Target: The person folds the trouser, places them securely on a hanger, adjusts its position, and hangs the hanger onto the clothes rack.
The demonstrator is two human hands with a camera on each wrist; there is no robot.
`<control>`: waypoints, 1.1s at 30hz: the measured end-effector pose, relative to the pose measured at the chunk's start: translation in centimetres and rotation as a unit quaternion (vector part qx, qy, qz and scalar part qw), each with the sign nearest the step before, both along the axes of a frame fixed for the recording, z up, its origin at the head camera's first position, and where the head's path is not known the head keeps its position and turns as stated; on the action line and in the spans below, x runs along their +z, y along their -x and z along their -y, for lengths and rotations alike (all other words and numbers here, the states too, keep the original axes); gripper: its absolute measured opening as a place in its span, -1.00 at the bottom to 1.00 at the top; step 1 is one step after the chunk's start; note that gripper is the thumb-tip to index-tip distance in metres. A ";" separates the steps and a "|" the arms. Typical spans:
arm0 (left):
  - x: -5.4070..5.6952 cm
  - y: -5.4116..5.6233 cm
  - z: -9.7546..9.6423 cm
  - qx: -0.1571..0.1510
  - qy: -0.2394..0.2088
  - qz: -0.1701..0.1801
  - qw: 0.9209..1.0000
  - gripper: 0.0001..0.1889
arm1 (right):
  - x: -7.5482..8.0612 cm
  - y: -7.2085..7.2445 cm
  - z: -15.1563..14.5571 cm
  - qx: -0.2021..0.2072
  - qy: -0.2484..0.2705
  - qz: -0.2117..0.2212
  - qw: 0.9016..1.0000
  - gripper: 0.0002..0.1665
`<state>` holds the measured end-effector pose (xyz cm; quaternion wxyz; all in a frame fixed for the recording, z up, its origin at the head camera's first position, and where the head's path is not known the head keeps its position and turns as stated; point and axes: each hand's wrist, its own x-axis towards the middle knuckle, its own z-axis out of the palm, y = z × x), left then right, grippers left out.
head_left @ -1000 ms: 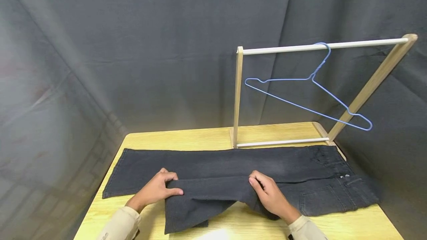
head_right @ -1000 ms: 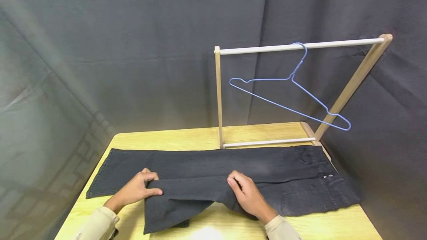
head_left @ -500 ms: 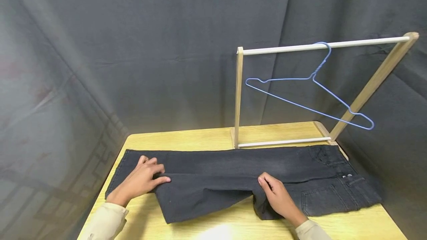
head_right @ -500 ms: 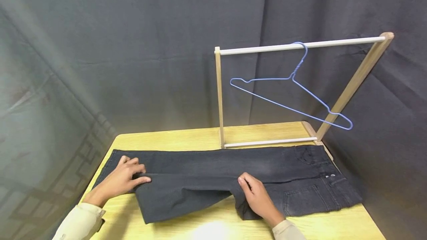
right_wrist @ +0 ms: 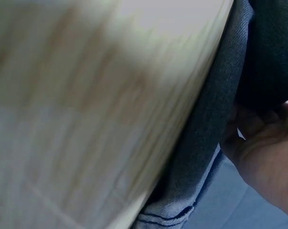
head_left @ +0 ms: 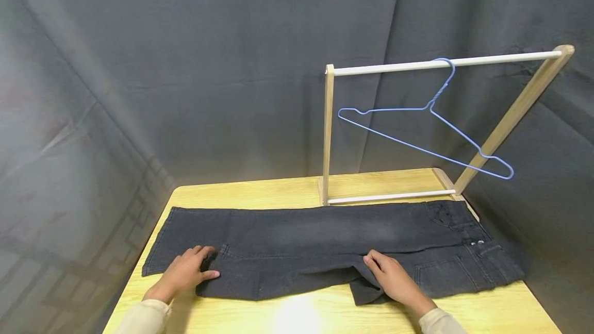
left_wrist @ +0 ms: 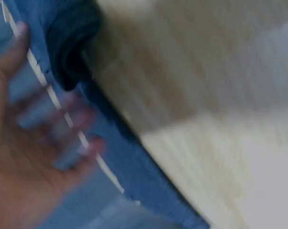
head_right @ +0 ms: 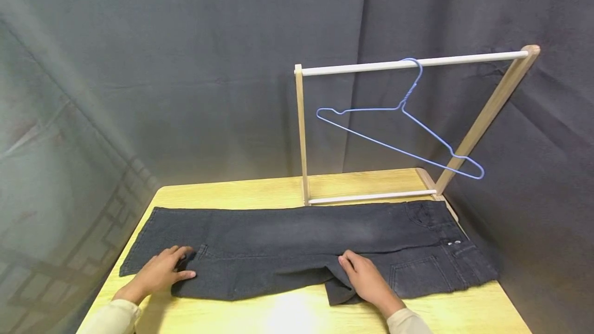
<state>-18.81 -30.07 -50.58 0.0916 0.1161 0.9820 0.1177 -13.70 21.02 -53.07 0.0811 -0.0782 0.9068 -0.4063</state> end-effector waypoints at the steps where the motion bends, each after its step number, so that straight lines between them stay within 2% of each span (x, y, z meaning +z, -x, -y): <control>1: -0.3 0.0 0.0 0.019 -0.004 0.012 1.000 -0.29 | 0.0 0.0 0.0 -0.001 -0.007 -0.002 1.000 -0.58; 3: -0.8 0.0 -0.1 0.051 -0.031 0.028 0.998 -0.24 | 0.0 0.1 0.1 -0.004 -0.017 -0.006 1.000 -0.58; 6: -1.3 0.0 -0.4 0.081 -0.094 0.040 0.991 -0.40 | 0.0 0.1 0.1 -0.006 -0.028 -0.007 1.000 -0.58; 9: -1.3 -0.2 -0.6 0.100 -0.153 0.050 0.982 -0.55 | 0.0 0.1 0.1 -0.003 -0.029 0.000 1.000 -0.57; 11: -1.1 -0.3 -0.5 0.101 -0.173 0.051 0.979 -0.59 | -0.1 0.1 0.1 -0.001 -0.032 0.003 0.999 -0.57; 14: -0.5 -0.5 -0.3 0.097 -0.180 0.027 0.979 -0.66 | -0.3 0.1 0.1 -0.001 -0.039 0.003 0.999 -0.58; 16: 0.2 -0.5 -0.1 0.093 -0.183 -0.005 0.979 -0.71 | -0.4 0.0 0.1 -0.002 -0.037 -0.003 0.999 -0.59; 17: 0.6 -0.4 0.0 0.093 -0.190 -0.022 0.977 -0.73 | -0.4 0.0 0.1 -0.005 -0.036 -0.009 0.999 -0.60; 19: 1.8 -0.2 0.3 0.098 -0.223 -0.051 0.968 -0.77 | -0.3 -0.1 0.1 -0.013 -0.033 -0.030 0.999 -0.63; 21: 3.0 -0.2 0.5 0.102 -0.277 -0.077 0.952 -0.80 | -0.1 0.0 0.1 -0.024 -0.025 -0.067 0.997 -0.66; 22: 3.6 -0.3 0.6 0.107 -0.315 -0.086 0.939 -0.82 | -0.1 0.0 0.2 -0.031 -0.023 -0.092 0.995 -0.68; 25: 4.8 -0.4 0.7 0.106 -0.465 -0.080 0.875 -0.90 | 0.3 0.4 0.3 -0.049 -0.021 -0.174 0.983 -0.72; 26: 5.0 -0.4 0.6 0.104 -0.497 -0.075 0.858 -0.92 | 0.4 0.6 0.4 -0.053 -0.021 -0.197 0.979 -0.73; 27: 5.0 -0.3 0.4 0.101 -0.512 -0.072 0.850 -0.91 | 0.5 0.8 0.5 -0.059 -0.024 -0.215 0.975 -0.73; 28: 4.9 -0.2 0.2 0.099 -0.517 -0.067 0.848 -0.88 | 0.6 1.0 0.5 -0.065 -0.027 -0.224 0.972 -0.73; 29: 4.6 0.0 0.0 0.096 -0.507 -0.058 0.855 -0.85 | 0.6 1.2 0.6 -0.068 -0.030 -0.224 0.972 -0.74; 30: 4.2 0.2 -0.2 0.094 -0.480 -0.055 0.871 -0.81 | 0.6 1.3 0.6 -0.072 -0.036 -0.217 0.973 -0.74; 31: 3.7 0.3 -0.3 0.096 -0.441 -0.055 0.891 -0.77 | 0.6 1.4 0.7 -0.073 -0.039 -0.202 0.976 -0.75; 32: 3.2 0.5 -0.5 0.104 -0.410 -0.052 0.905 -0.75 | 0.5 1.5 0.7 -0.075 -0.045 -0.184 0.979 -0.75; 33: 2.6 0.6 -0.6 0.111 -0.393 -0.043 0.912 -0.73 | 0.4 1.6 0.7 -0.077 -0.051 -0.165 0.982 -0.75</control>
